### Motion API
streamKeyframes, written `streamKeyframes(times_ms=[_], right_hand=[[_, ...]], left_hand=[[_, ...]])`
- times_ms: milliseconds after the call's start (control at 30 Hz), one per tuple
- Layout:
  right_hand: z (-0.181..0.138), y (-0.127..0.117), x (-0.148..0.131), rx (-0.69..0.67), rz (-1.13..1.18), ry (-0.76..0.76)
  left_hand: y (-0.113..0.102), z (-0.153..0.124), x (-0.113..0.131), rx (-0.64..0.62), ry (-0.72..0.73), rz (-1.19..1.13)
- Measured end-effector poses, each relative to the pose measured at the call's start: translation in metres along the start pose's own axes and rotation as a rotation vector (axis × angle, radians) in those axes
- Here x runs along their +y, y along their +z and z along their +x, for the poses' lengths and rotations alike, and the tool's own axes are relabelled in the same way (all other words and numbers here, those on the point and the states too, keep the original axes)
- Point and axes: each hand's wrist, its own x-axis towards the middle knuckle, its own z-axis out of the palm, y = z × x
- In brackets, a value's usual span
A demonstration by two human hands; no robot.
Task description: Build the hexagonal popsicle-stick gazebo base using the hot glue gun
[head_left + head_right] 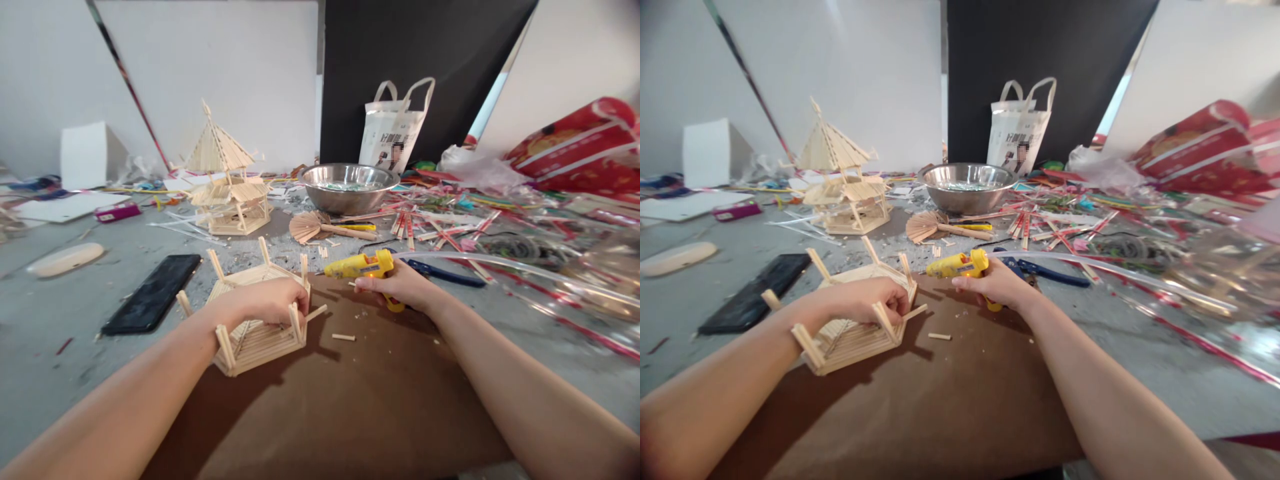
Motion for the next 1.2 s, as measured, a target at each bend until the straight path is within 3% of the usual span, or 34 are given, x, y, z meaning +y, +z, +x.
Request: streamKeyframes(times_ms=[133,333,500,733,933,1200], right_hand=[[0.0,0.0,0.001,0.009,-0.026,-0.001],[0.001,0.001,0.003,0.002,-0.002,-0.02],[0.0,0.001,0.003,-0.014,0.003,-0.009],[0.001,0.002,0.007,-0.058,0.113,-0.059],[-0.002,-0.001,0.002,-0.054,0.323,-0.042],[-0.005,-0.01,0.001,-0.082,0.387,-0.014]], left_hand=[[-0.002,-0.002,-0.006,-0.07,-0.054,-0.177],[-0.002,0.001,-0.017,-0.019,-0.052,-0.522],[-0.001,0.001,-0.015,-0.074,-0.021,-0.708],[0.001,0.002,-0.016,-0.056,-0.027,-0.593],[0.001,0.001,-0.015,0.032,0.055,-0.507],[0.0,0.001,-0.018,0.126,0.103,-0.543]])
